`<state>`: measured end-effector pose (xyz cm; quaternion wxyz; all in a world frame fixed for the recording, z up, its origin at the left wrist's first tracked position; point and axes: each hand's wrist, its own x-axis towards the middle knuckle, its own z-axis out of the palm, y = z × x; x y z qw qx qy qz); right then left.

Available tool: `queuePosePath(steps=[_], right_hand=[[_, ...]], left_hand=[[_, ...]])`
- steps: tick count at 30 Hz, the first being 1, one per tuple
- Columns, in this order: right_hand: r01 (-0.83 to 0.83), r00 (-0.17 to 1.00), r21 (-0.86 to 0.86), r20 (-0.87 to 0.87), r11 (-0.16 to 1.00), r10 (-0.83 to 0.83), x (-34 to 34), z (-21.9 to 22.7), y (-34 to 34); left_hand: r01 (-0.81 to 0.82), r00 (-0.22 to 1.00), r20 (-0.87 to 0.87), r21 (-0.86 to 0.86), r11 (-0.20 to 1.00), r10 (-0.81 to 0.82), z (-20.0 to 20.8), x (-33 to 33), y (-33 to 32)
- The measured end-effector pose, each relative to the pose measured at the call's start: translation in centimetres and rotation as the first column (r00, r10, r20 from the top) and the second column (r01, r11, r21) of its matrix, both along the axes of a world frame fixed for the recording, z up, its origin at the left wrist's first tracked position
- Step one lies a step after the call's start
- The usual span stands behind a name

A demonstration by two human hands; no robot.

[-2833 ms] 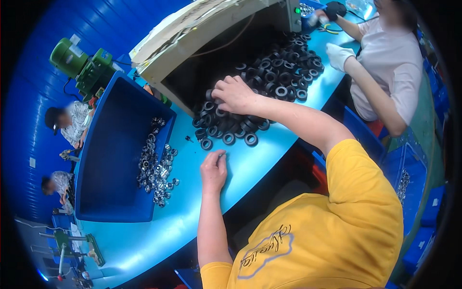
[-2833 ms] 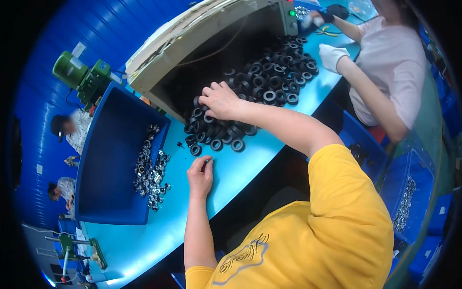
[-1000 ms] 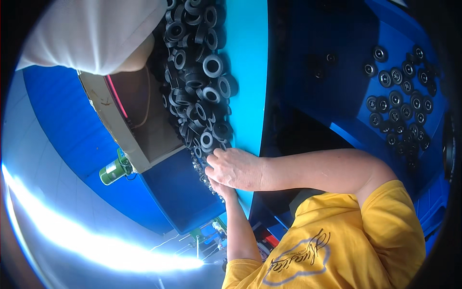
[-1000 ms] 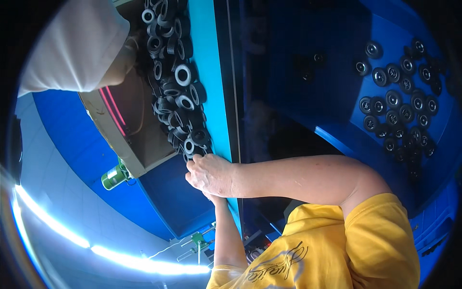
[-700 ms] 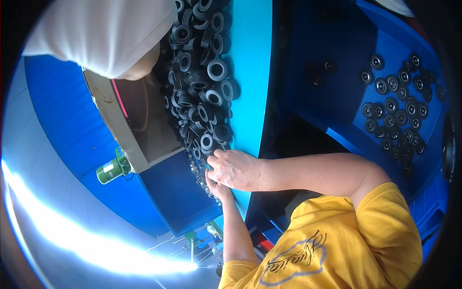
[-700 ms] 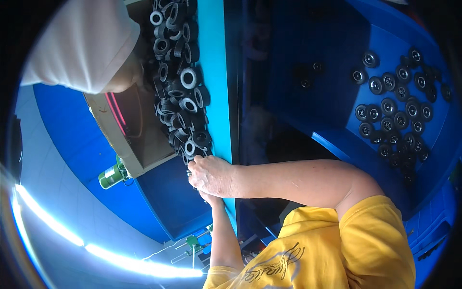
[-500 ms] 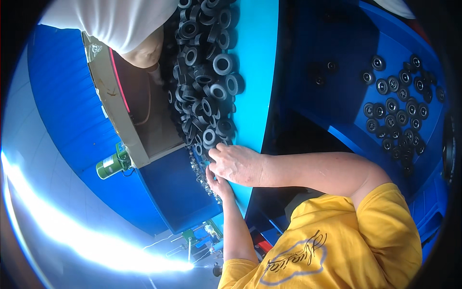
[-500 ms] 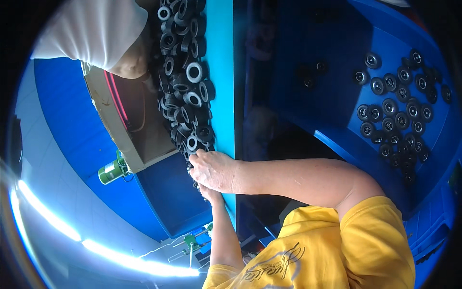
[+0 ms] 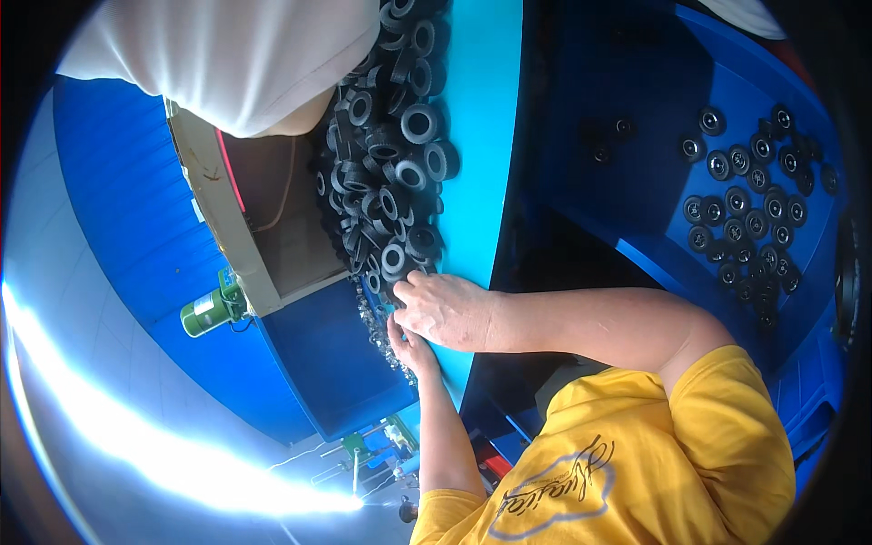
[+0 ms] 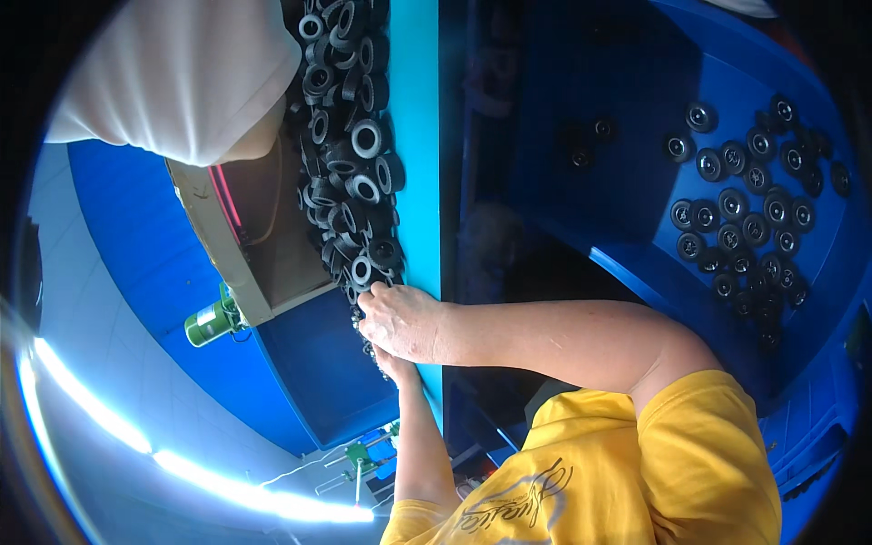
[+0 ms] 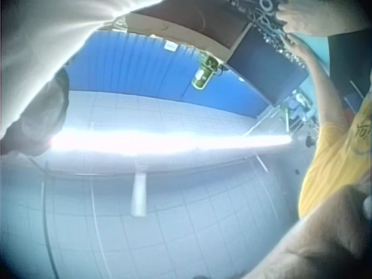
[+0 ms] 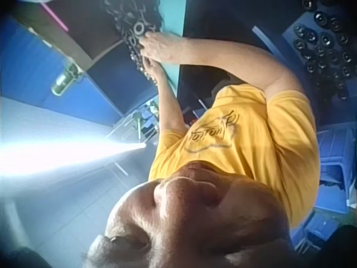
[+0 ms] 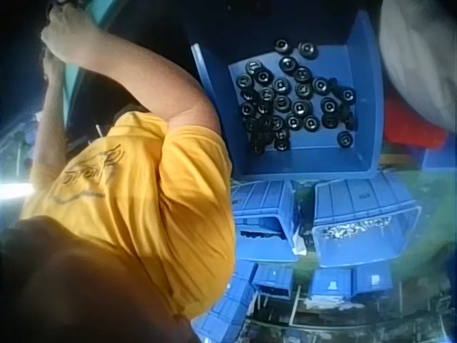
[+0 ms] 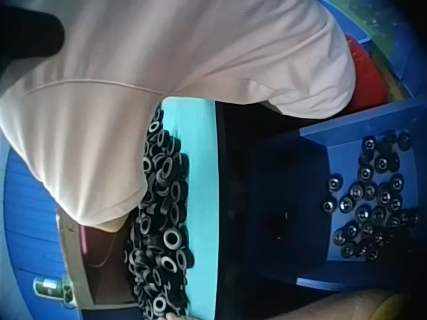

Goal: Manually inserting metal bearings into small black rubber wheels at a factory workstation.

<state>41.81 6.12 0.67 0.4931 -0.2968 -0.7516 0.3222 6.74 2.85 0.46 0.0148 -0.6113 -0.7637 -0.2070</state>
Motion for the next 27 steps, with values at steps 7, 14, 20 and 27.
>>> queuePosePath(steps=[7,14,20,27], right_hand=[[0.01,0.999,-0.012,-0.033,1.0,-0.01,-0.6,-0.2,0.1],[0.039,0.999,0.009,-0.03,0.999,-0.039,-1.0,-0.4,0.0],[0.038,0.999,0.022,-0.004,0.999,-0.038,-0.7,-0.3,0.2],[0.026,1.0,0.007,0.01,1.0,-0.026,-0.7,-0.2,0.3]], left_hand=[[0.006,0.999,-0.032,-0.002,1.0,-0.006,0.2,-0.3,-0.1],[-0.001,1.0,-0.021,0.005,1.0,0.001,0.2,0.5,-0.2],[0.0,0.997,-0.083,0.008,1.0,0.001,0.2,0.6,-0.1],[-0.008,0.998,-0.065,0.015,1.0,0.009,0.1,0.3,-0.3]])
